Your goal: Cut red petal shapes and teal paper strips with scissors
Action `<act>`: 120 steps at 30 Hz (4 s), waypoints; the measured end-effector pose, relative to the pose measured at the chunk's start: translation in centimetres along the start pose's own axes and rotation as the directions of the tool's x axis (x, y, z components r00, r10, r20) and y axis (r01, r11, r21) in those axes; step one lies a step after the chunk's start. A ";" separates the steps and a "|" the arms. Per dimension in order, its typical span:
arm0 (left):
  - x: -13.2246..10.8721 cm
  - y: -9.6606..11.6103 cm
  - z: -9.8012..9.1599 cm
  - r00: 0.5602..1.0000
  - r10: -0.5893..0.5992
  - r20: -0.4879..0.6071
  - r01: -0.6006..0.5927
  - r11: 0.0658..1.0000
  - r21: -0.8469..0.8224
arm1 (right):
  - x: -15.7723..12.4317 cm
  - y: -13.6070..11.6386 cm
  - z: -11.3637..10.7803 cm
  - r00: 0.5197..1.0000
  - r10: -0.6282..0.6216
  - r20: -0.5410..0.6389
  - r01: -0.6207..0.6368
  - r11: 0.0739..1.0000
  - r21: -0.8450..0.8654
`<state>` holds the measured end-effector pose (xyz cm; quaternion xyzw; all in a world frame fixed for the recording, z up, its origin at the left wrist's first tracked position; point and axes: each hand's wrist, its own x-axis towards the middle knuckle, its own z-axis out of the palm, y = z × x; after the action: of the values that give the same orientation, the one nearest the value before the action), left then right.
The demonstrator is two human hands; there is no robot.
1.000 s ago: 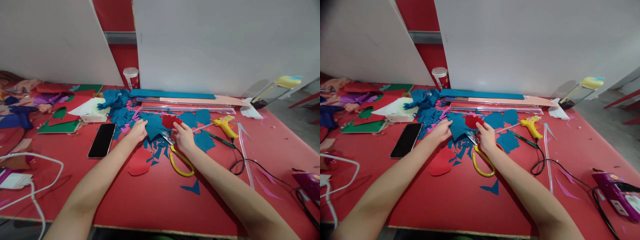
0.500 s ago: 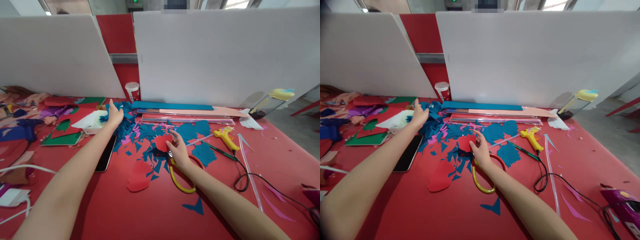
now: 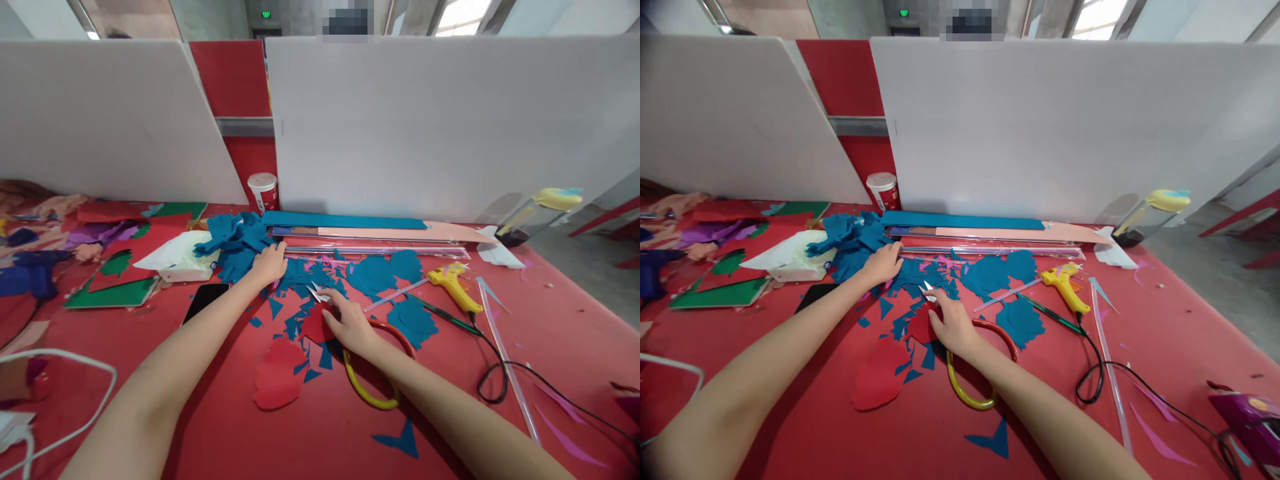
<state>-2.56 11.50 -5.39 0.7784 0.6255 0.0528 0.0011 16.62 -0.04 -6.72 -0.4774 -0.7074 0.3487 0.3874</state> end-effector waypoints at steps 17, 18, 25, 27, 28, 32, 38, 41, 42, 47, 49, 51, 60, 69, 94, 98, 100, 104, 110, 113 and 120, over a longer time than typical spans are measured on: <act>1.4 -5.9 2.3 0.976 -0.188 0.114 0.190 0.982 -0.004 | 9.1 1.4 -0.2 0.977 0.213 0.024 -0.214 0.975 0.060; 1.6 -6.0 2.3 0.973 -0.187 0.131 0.190 0.982 -0.005 | 9.7 1.8 -0.4 0.976 0.217 0.016 -0.218 0.975 0.052; 2.8 -7.4 2.3 0.963 -0.136 0.232 0.144 0.989 -0.018 | 12.3 3.3 -3.8 0.983 0.185 0.009 -0.184 0.978 -0.103; 2.8 -7.6 2.3 0.968 -0.113 0.223 0.120 0.993 -0.020 | 12.2 3.2 -4.7 0.987 0.155 0.054 -0.144 0.976 -0.162; 2.6 -7.6 2.3 0.972 -0.105 0.212 0.111 0.994 -0.019 | 12.0 3.1 -5.0 0.987 0.138 0.087 -0.119 0.974 -0.190; 2.0 -7.3 2.4 0.986 -0.089 0.142 0.091 0.996 -0.009 | 11.7 2.9 -5.6 0.986 0.069 0.150 -0.014 0.941 -0.339; 1.8 -7.2 2.4 0.991 -0.082 0.104 0.082 0.997 0.003 | 14.1 4.6 -7.3 0.998 -0.039 -0.051 -0.001 0.785 -0.620; 1.8 -7.2 2.4 0.990 -0.085 0.110 0.084 0.996 0.012 | 15.6 5.7 -8.2 0.996 -0.017 -0.084 -0.048 0.708 -0.705; 1.8 -7.2 2.4 0.990 -0.087 0.112 0.086 0.996 0.015 | 16.0 6.0 -8.4 0.997 -0.004 -0.082 -0.057 0.686 -0.726; 1.9 -7.1 2.4 0.988 -0.099 0.118 0.096 0.995 0.032 | 17.2 7.3 -9.3 0.993 0.092 -0.070 -0.111 0.582 -0.805; 1.9 -7.1 2.4 0.987 -0.106 0.118 0.102 0.994 0.038 | 17.4 7.6 -9.6 0.989 0.130 -0.067 -0.128 0.544 -0.829; 2.0 -7.2 2.5 0.987 -0.111 0.116 0.106 0.993 0.044 | 17.4 7.8 -9.9 0.988 0.148 -0.051 -0.121 0.513 -0.850; 1.8 -7.0 2.3 0.988 -0.112 0.102 0.107 0.993 0.055 | 17.1 7.1 -11.0 0.996 0.090 0.000 -0.045 0.497 -0.866; 1.5 -6.9 2.4 0.995 -0.092 0.049 0.089 0.994 0.060 | 16.7 6.3 -11.1 0.983 -0.015 -0.182 -0.137 0.599 -0.789; 0.5 -5.8 1.9 0.983 -0.018 -0.181 0.037 0.994 0.107 | 15.1 -0.6 -13.5 0.900 -0.336 -0.276 0.023 0.671 -0.741; 0.1 -4.9 0.8 0.977 0.014 -0.214 0.003 0.997 0.077 | 13.7 -3.0 -13.5 0.899 -0.359 -0.251 0.003 0.578 -0.816; 0.0 -4.1 0.2 0.972 0.009 -0.234 -0.004 1.000 0.022 | 13.1 -4.1 -13.6 0.901 -0.360 -0.240 0.009 0.569 -0.822; -0.1 -1.7 -0.7 0.969 -0.010 -0.246 -0.025 0.990 -0.136 | 12.2 -6.3 -13.7 0.885 -0.377 -0.274 0.038 0.645 -0.763; 0.2 2.3 -1.9 0.974 0.065 -0.219 -0.164 0.867 -0.470 | 11.0 -8.5 -13.2 0.878 -0.321 -0.354 0.054 0.803 -0.593; 0.3 4.3 -3.1 0.960 0.112 -0.256 -0.258 0.710 -0.655 | 10.0 -8.6 -12.3 0.884 -0.332 -0.327 0.108 0.829 -0.549; -1.4 7.6 -7.3 0.985 0.056 -0.163 -0.125 -0.417 -0.900 | 6.8 -9.3 -9.3 0.894 -0.438 0.097 0.410 0.709 -0.575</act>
<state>3.93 8.01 2.23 0.4704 0.2279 0.5687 0.6351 19.39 4.79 7.03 -0.4053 -0.8604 0.0064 0.3088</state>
